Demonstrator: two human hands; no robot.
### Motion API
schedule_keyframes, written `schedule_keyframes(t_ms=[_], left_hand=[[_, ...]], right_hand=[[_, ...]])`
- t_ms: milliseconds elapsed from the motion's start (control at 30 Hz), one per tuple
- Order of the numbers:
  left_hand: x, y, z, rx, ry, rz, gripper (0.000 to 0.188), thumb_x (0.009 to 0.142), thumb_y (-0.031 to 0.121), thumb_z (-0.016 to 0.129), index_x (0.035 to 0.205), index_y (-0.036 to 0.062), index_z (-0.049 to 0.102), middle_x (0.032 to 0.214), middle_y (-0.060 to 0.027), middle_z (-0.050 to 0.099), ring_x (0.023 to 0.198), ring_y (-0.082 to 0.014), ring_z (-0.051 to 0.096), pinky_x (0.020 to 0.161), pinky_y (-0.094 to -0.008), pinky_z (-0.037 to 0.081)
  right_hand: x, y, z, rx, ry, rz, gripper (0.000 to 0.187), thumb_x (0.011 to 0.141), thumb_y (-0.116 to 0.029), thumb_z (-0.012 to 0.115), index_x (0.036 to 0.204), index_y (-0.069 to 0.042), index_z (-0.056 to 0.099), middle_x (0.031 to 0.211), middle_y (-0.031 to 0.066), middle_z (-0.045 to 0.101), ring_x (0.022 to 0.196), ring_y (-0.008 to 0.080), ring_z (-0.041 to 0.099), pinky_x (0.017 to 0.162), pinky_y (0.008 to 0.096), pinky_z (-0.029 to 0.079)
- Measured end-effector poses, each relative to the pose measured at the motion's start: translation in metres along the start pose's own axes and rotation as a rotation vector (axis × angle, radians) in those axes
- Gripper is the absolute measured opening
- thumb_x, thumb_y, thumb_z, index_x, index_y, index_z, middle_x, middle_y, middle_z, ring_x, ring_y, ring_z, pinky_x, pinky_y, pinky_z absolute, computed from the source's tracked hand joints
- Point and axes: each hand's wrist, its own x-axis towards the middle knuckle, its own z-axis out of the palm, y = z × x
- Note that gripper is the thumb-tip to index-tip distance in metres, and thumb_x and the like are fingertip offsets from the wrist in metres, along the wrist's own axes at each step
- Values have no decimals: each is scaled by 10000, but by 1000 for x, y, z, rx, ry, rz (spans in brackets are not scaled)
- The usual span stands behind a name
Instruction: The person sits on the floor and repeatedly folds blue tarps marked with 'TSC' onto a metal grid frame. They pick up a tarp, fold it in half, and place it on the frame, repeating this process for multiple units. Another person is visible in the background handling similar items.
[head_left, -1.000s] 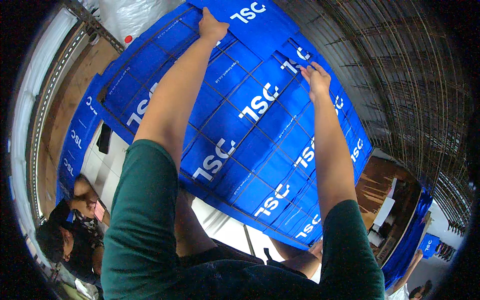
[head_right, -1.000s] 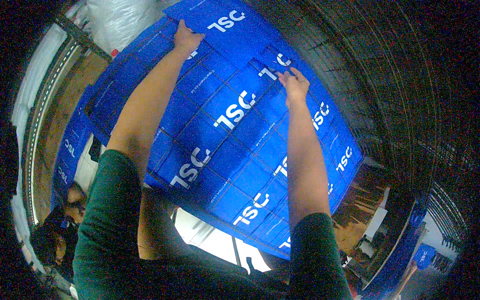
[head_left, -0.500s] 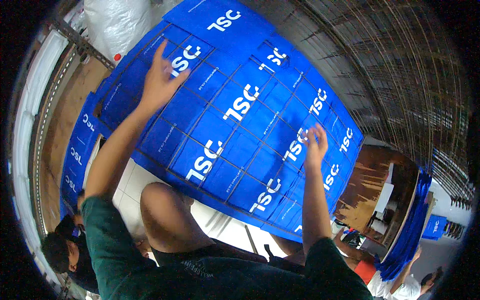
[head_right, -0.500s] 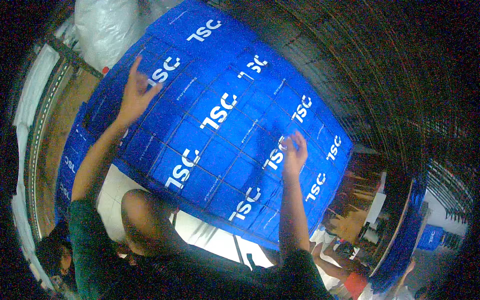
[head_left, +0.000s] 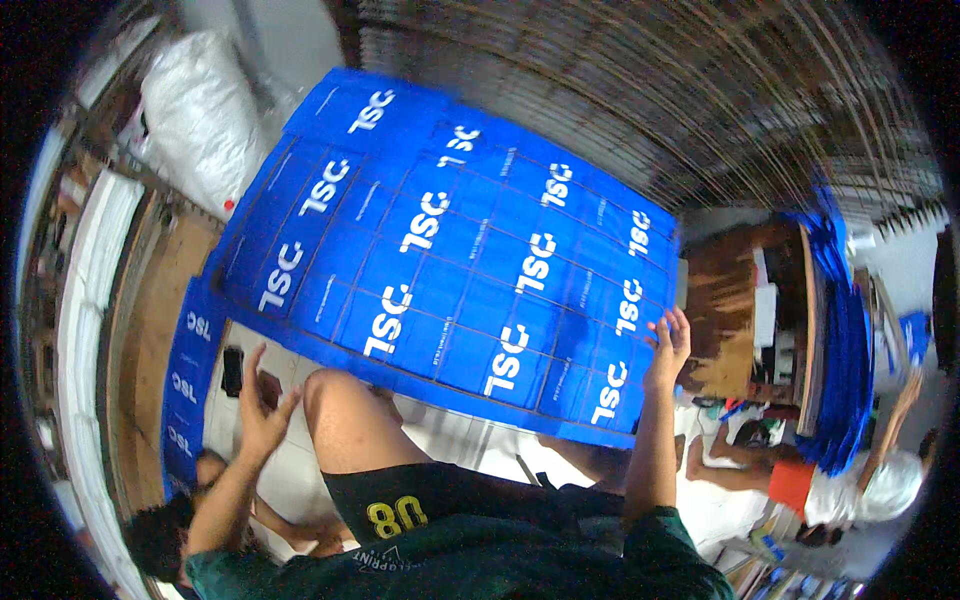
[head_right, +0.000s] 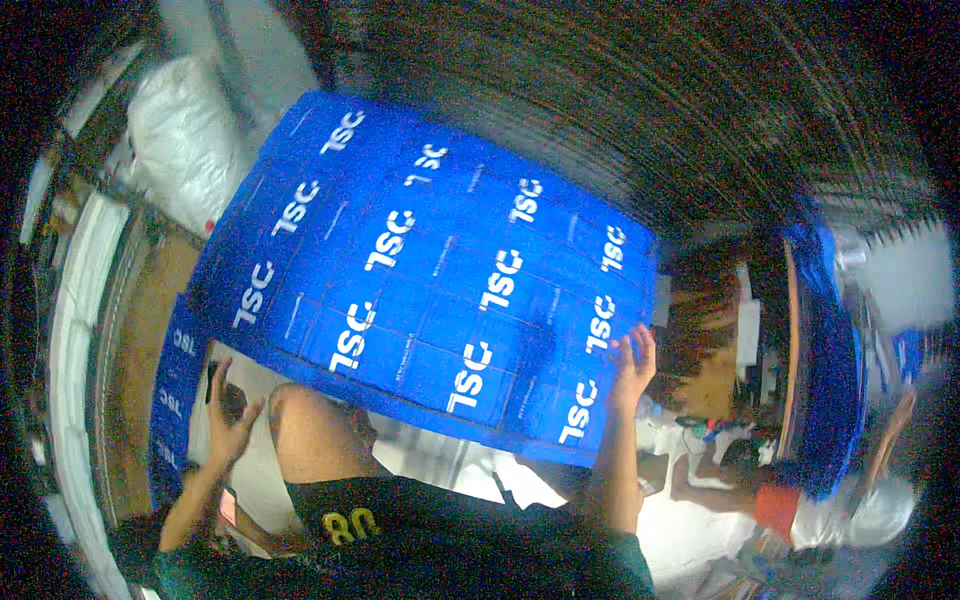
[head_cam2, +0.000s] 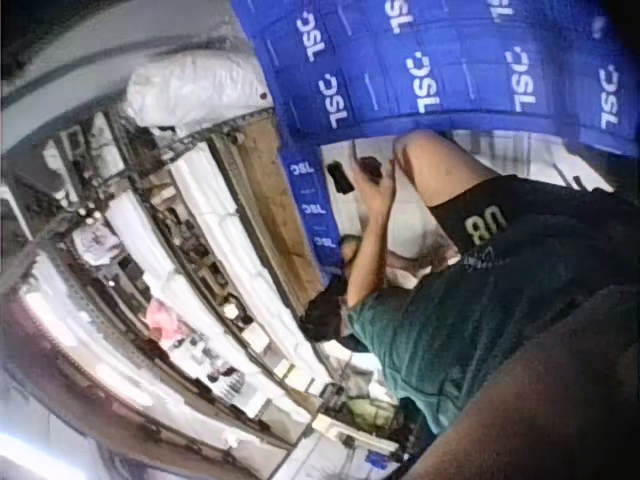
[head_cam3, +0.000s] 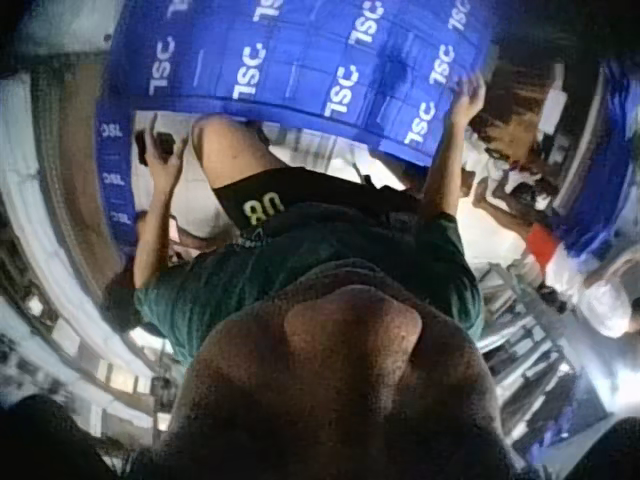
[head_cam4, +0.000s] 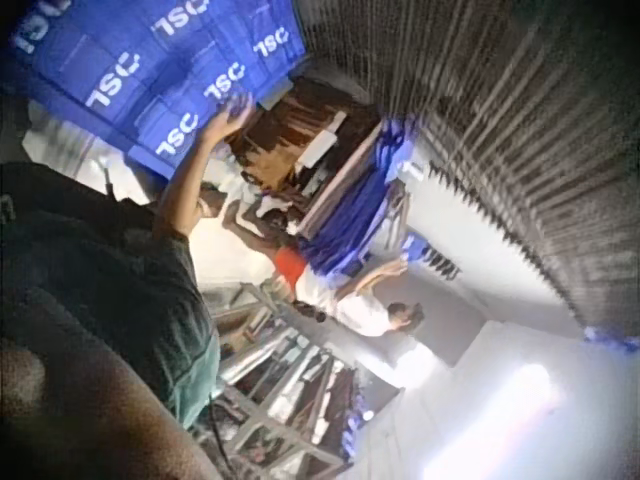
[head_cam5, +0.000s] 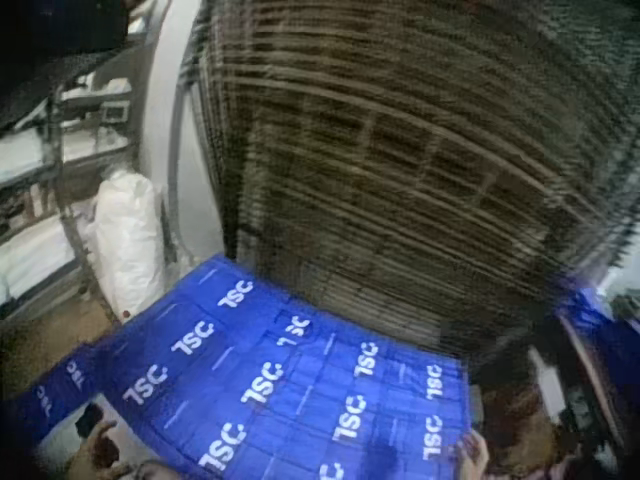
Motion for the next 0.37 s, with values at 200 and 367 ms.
schedule_keyframes(t_ms=[200,367], left_hand=[[-72,77,91,-142,-15,159,676,727,93,696,1312,33,363,742,-7,466,661,-90,440,589,-222,379],[-126,138,190,-190,-427,284,667,712,85,708,1292,27,383,782,-29,519,659,-97,477,579,-212,386]], right_hand=[[2,-69,-85,169,132,-40,406,851,-157,609,1227,-63,490,1077,84,573,812,116,590,647,220,457],[13,-110,-221,123,295,-180,410,865,-127,586,1254,-80,462,1016,64,595,779,147,602,666,267,494]])
